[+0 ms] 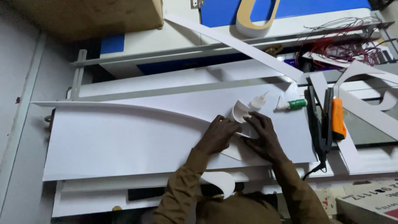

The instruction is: The person is gluing a thin, flexible white acrylic strip onto a larger white acrylic base to form a curved shape for a sign.

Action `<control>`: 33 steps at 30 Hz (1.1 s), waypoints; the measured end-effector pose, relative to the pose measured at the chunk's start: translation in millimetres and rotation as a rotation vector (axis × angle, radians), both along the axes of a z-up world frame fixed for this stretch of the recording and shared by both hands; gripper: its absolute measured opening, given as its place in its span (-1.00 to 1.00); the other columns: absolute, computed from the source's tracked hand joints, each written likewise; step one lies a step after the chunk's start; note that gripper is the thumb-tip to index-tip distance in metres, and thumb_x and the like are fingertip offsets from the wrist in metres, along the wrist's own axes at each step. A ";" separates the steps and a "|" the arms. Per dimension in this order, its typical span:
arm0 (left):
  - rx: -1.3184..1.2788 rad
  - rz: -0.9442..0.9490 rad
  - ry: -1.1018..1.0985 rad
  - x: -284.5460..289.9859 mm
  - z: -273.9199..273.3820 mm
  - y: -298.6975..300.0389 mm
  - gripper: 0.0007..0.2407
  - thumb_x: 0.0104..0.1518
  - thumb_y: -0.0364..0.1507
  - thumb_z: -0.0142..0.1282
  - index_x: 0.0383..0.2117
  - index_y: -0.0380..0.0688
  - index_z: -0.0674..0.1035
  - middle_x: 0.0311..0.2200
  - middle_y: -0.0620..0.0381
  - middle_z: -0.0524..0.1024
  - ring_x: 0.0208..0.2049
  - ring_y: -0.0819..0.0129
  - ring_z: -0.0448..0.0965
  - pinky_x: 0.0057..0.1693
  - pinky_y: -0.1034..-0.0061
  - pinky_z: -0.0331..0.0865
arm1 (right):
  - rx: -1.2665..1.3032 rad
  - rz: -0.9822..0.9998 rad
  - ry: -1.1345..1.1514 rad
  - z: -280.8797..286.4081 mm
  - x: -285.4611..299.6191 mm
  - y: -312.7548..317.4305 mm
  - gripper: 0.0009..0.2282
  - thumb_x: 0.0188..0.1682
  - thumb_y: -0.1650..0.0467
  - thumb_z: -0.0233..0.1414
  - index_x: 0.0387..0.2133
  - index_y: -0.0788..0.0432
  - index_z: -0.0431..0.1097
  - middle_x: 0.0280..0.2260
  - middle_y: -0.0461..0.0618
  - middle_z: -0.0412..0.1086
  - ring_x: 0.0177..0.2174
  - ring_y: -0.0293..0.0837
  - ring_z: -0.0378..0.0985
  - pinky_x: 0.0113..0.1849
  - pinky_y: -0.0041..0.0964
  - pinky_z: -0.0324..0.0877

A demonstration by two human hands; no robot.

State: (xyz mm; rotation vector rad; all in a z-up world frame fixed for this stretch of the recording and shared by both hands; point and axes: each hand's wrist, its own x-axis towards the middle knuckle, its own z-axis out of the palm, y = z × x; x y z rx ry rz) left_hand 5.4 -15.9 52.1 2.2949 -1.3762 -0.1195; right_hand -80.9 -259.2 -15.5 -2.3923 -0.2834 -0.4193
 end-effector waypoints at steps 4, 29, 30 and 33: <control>-0.075 0.020 0.100 9.1 -31.6 -0.6 -0.79 0.26 -0.59 0.26 -0.04 0.02 0.67 -0.21 0.11 0.75 -0.06 0.06 0.76 0.34 0.04 0.38 | 0.032 -0.008 -0.010 14.9 -4.4 8.7 -0.28 -0.12 0.32 0.42 0.41 -0.05 0.42 0.35 0.21 0.32 0.34 0.39 0.31 0.31 0.37 0.25; 0.106 0.082 0.007 25.6 -33.1 35.3 -0.89 0.26 -0.52 0.33 -0.21 -0.08 0.60 -0.22 0.00 0.54 -0.19 -0.06 0.61 -0.05 0.08 0.37 | 0.071 -0.043 0.047 35.1 -4.7 19.7 -0.33 -0.08 0.41 0.41 0.40 0.02 0.43 0.37 0.19 0.27 0.38 0.36 0.25 0.37 0.33 0.24; 0.103 0.102 -0.018 26.2 -34.4 33.0 -0.92 0.26 -0.50 0.32 -0.29 -0.05 0.61 -0.31 0.03 0.53 -0.30 0.00 0.59 -0.13 0.13 0.35 | 0.078 -0.037 0.047 36.2 -3.6 19.7 -0.32 -0.09 0.41 0.41 0.39 0.02 0.44 0.37 0.19 0.27 0.38 0.37 0.24 0.37 0.32 0.25; 0.109 0.122 -0.023 21.0 -22.0 24.8 -0.90 0.23 -0.61 0.25 -0.39 -0.13 0.59 -0.37 -0.05 0.51 -0.42 0.04 0.51 -0.24 0.21 0.26 | 0.069 -0.039 0.051 36.6 -0.9 19.0 -0.29 -0.15 0.45 0.43 0.37 0.05 0.45 0.37 0.22 0.28 0.37 0.39 0.25 0.36 0.33 0.28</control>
